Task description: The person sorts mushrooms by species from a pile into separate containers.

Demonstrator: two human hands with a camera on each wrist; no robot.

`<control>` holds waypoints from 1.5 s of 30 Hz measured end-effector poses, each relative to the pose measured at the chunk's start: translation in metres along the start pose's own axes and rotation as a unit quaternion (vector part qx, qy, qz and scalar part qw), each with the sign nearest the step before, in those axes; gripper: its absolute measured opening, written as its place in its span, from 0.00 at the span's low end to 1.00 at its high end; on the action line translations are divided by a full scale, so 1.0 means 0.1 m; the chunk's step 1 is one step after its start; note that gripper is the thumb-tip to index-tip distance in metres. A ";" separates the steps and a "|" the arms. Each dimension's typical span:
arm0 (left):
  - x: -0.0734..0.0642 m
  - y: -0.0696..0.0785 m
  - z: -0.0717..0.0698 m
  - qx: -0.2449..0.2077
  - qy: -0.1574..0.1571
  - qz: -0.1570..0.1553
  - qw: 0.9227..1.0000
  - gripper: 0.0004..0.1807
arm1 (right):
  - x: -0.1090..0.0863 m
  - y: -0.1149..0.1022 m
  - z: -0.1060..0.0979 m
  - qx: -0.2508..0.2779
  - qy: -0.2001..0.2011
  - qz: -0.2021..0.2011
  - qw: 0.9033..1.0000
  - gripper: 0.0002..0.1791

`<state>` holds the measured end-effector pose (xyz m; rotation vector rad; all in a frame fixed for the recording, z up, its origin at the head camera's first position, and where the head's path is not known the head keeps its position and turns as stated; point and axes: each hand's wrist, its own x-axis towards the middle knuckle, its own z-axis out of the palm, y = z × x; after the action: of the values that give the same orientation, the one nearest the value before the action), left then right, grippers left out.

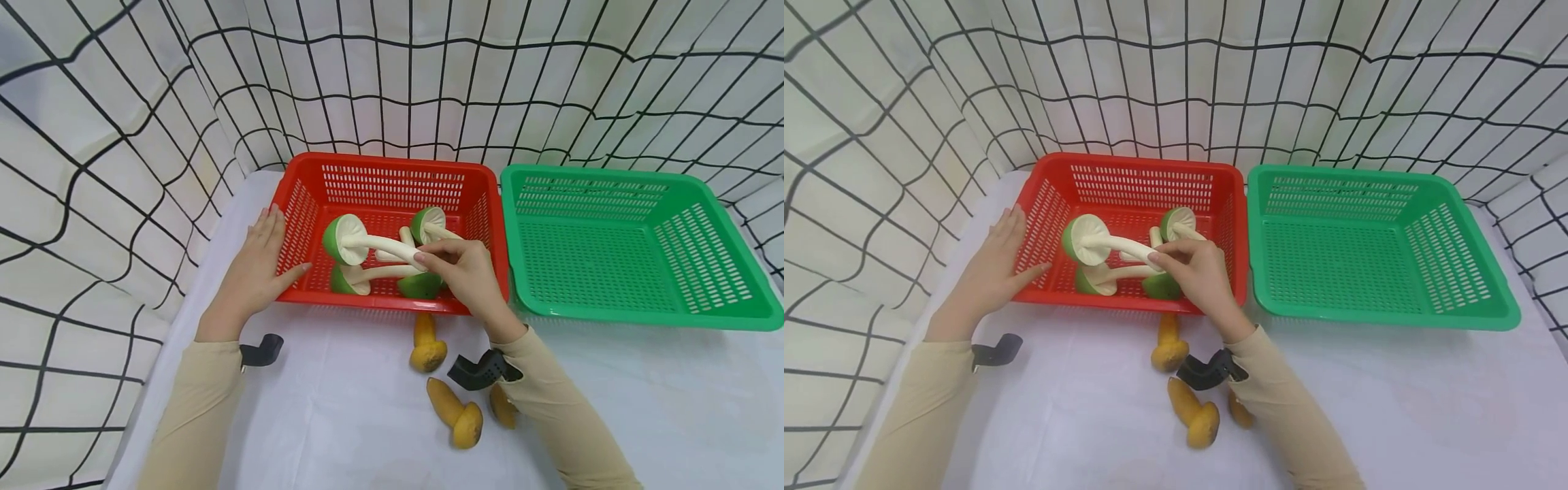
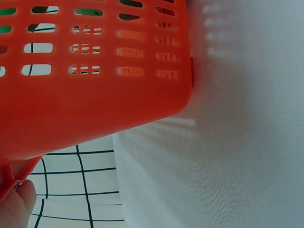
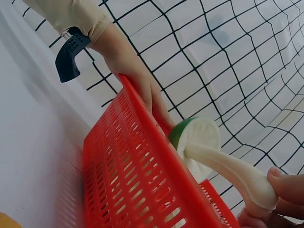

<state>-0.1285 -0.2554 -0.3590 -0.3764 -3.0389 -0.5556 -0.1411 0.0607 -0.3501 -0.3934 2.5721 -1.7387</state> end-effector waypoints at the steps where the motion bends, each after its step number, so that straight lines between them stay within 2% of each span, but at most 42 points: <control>1: 0.00 0.00 0.00 0.000 0.000 -0.001 1.000 0.48 | 0.01 -0.01 0.01 0.001 -0.004 0.005 1.000 0.10; 6: 0.00 0.00 0.01 0.000 0.003 -0.002 1.000 0.47 | 0.04 0.00 0.05 -0.003 -0.012 0.014 1.000 0.10; 14: 0.00 0.00 0.00 -0.001 0.002 -0.002 1.000 0.47 | 0.08 0.04 0.10 -0.011 -0.010 -0.001 1.000 0.10; 21: 0.01 0.01 0.00 -0.003 0.002 -0.006 1.000 0.47 | 0.11 0.02 0.15 -0.080 -0.004 -0.033 0.996 0.11; 27: 0.00 0.01 0.00 -0.001 0.000 -0.003 1.000 0.48 | 0.11 0.00 0.16 -0.127 0.007 -0.034 0.991 0.12; 34: 0.00 0.00 0.00 -0.002 -0.001 -0.003 1.000 0.48 | 0.12 0.00 0.19 -0.143 0.006 -0.048 0.989 0.12; 42: 0.00 0.02 -0.01 0.000 -0.001 -0.006 1.000 0.48 | 0.11 0.00 0.20 -0.184 0.009 -0.047 0.982 0.11; 45: 0.00 0.02 -0.02 -0.001 -0.002 -0.005 1.000 0.48 | 0.11 -0.01 0.20 -0.185 0.011 -0.049 0.981 0.11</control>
<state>-0.1279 -0.2539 -0.3568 -0.3632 -3.0455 -0.5586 -0.1489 0.0396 -0.3556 -0.5145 2.9394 -1.2854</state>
